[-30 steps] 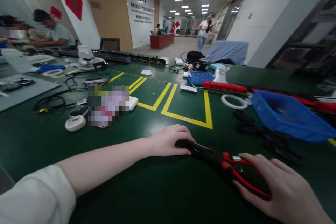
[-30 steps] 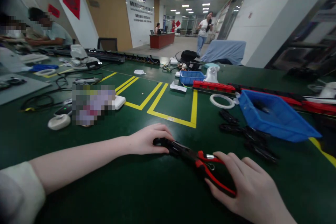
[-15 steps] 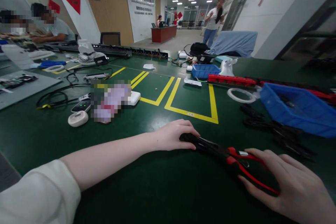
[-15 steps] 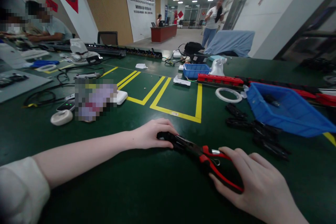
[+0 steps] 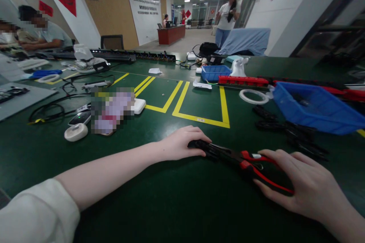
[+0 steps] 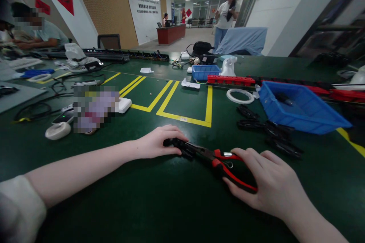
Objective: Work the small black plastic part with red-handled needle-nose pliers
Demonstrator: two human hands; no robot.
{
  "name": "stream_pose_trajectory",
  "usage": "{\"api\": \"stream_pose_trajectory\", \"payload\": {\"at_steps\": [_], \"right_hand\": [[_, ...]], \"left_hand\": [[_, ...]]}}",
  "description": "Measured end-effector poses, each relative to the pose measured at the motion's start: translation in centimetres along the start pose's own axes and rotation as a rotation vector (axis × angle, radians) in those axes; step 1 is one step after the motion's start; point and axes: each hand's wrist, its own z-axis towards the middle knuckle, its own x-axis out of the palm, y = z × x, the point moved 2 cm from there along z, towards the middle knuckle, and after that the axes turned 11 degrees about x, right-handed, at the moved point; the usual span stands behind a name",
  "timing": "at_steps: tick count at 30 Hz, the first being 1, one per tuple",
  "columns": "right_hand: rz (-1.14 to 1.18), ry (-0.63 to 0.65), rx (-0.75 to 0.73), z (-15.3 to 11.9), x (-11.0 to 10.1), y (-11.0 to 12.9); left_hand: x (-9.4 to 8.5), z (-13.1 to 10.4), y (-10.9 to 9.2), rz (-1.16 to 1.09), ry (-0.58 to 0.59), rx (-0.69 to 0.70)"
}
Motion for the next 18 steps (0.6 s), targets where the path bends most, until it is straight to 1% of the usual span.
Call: {"api": "stream_pose_trajectory", "payload": {"at_steps": [5,9,14,18], "right_hand": [[0.019,0.036,0.007,0.13,0.0,-0.02],[0.023,0.032,0.009,-0.33,0.38,-0.26],[-0.021,0.02,-0.006,-0.5,0.31,-0.16],[-0.079,0.01,-0.04,-0.13,-0.09,0.4]], "left_hand": [[0.14,0.04,-0.07,0.003,0.0,0.011],[0.11,0.05,-0.3,0.02,0.002,0.016],[0.15,0.04,-0.53,0.041,0.014,0.032],[0.24,-0.03,-0.5,0.07,0.04,0.012]]}}
